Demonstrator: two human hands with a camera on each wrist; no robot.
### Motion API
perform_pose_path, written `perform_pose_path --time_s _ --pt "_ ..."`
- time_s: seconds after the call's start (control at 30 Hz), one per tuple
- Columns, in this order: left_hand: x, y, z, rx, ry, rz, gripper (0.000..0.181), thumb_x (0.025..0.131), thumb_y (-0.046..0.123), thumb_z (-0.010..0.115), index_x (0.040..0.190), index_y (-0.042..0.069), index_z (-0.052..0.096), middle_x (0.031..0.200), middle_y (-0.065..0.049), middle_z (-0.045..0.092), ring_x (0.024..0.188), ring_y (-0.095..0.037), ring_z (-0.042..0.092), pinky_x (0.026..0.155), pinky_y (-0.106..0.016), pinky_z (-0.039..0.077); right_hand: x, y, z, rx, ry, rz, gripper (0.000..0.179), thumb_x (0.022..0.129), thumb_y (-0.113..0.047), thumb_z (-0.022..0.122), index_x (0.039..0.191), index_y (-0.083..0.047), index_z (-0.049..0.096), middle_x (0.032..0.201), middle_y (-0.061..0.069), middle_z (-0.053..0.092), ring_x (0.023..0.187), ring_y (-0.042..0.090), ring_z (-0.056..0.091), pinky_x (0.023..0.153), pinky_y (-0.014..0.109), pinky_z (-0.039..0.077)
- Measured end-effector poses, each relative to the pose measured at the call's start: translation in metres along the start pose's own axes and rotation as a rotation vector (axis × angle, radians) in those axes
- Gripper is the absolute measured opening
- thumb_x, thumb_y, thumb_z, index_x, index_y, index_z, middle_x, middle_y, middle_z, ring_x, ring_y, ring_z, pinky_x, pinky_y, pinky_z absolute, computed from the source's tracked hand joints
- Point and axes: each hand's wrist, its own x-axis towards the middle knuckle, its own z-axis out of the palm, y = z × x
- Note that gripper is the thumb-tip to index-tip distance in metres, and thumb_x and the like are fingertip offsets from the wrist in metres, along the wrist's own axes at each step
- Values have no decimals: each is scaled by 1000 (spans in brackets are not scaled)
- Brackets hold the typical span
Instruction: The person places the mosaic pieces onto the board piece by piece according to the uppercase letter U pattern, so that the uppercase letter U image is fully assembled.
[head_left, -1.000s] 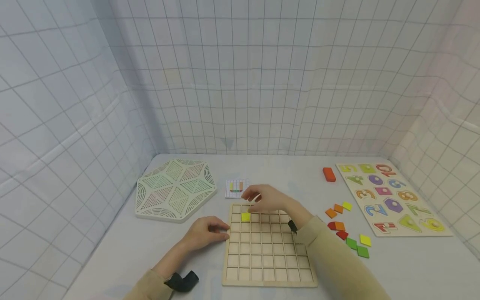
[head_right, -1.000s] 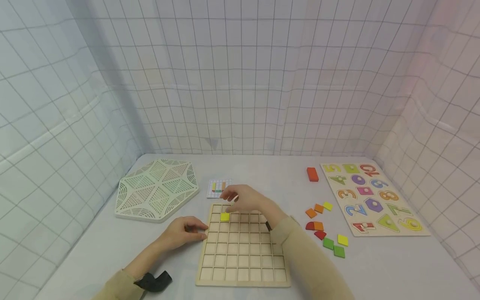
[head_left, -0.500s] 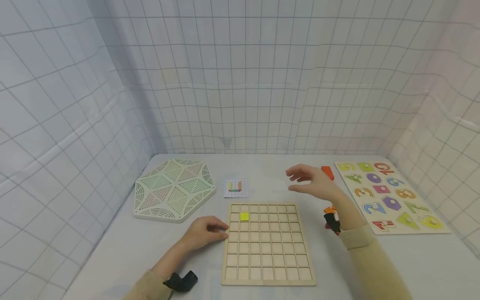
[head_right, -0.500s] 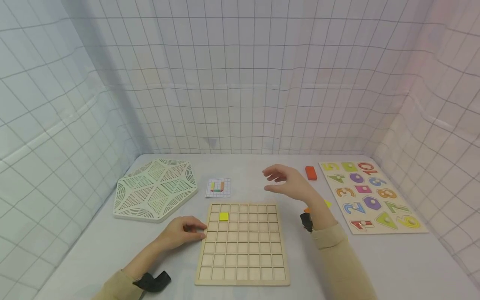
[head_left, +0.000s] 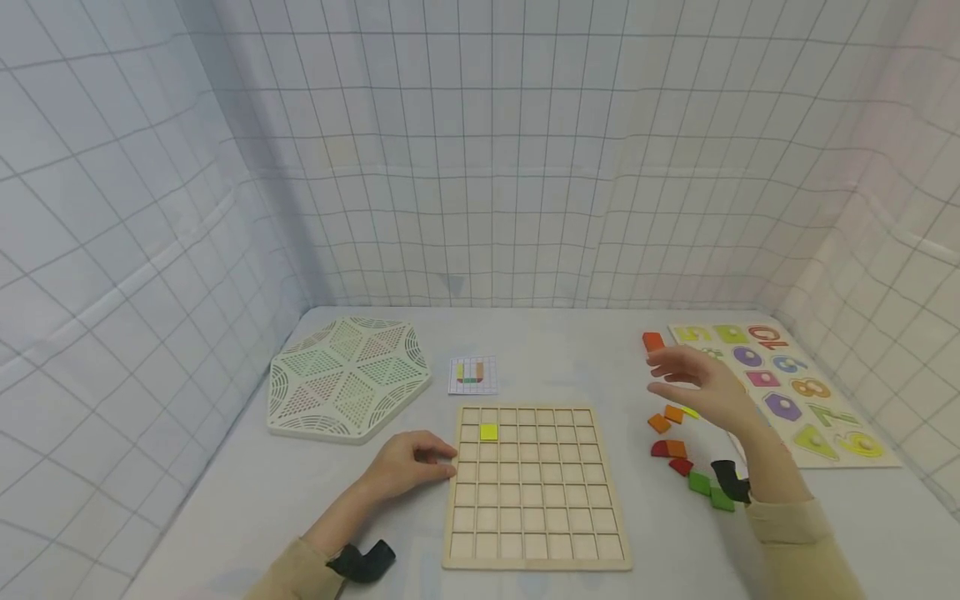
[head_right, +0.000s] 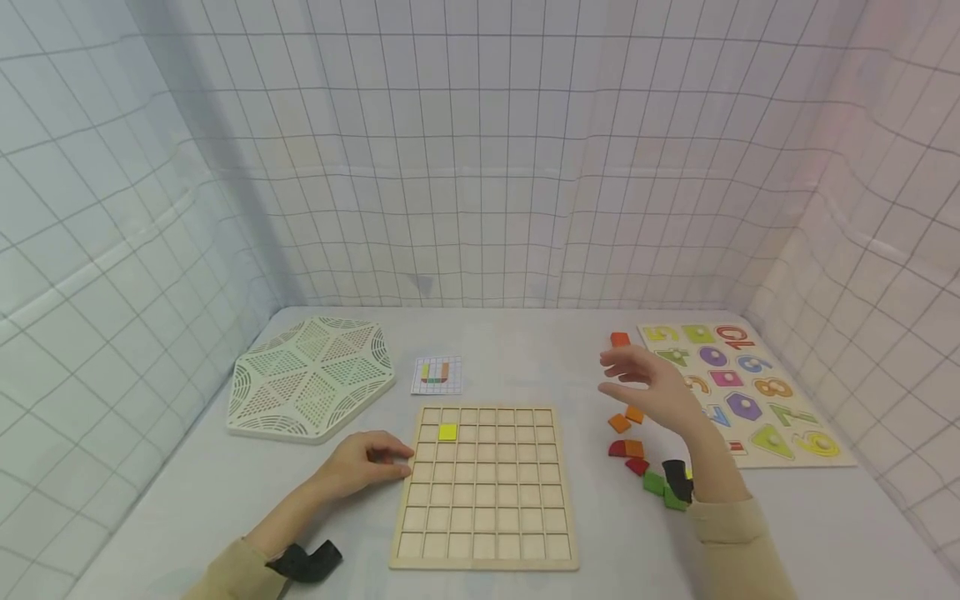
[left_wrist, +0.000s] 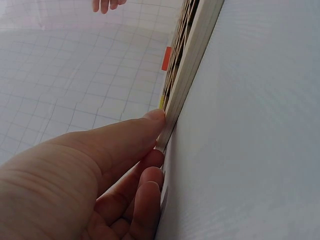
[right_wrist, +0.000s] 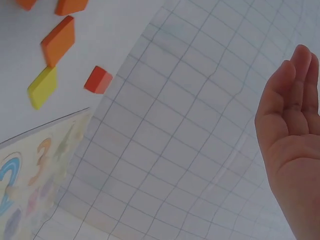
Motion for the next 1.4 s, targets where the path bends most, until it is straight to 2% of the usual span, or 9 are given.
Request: perform_pose_path --time_s 0.13,0.47,0.73,1.13,1.4 --pt "0 -1 0 18 2 13 22 77 31 76 95 20 72 79 9 59 72 -9 52 66 -25 42 -11 7 -4 0 12 -8 37 86 -19 69 119 -6 57 114 5 59 99 9 58 82 15 43" --pt "0 -1 -1 15 -2 17 22 77 31 76 95 19 72 79 8 59 71 -9 51 65 -25 42 -30 28 -5 -39 7 -63 30 85 -10 69 113 -5 60 109 -2 62 94 12 61 80 17 46" --pt "0 0 0 14 0 1 23 77 32 76 95 19 72 79 8 59 71 -10 51 65 -25 42 -41 31 0 -35 -17 65 36 87 -22 69 119 -9 58 113 11 60 95 8 59 78 19 47" --pt "-1 1 0 17 4 -2 23 77 32 76 95 19 72 81 9 60 73 -10 52 66 -25 42 -57 43 2 -32 -14 92 38 88 -23 67 119 -3 57 114 17 61 95 3 58 78 19 46" --pt "0 1 0 15 1 7 22 77 32 76 96 20 72 81 8 61 73 -10 52 66 -25 42 -62 48 0 -73 -8 111 38 88 -25 67 118 -3 57 112 14 62 94 3 58 78 17 46"
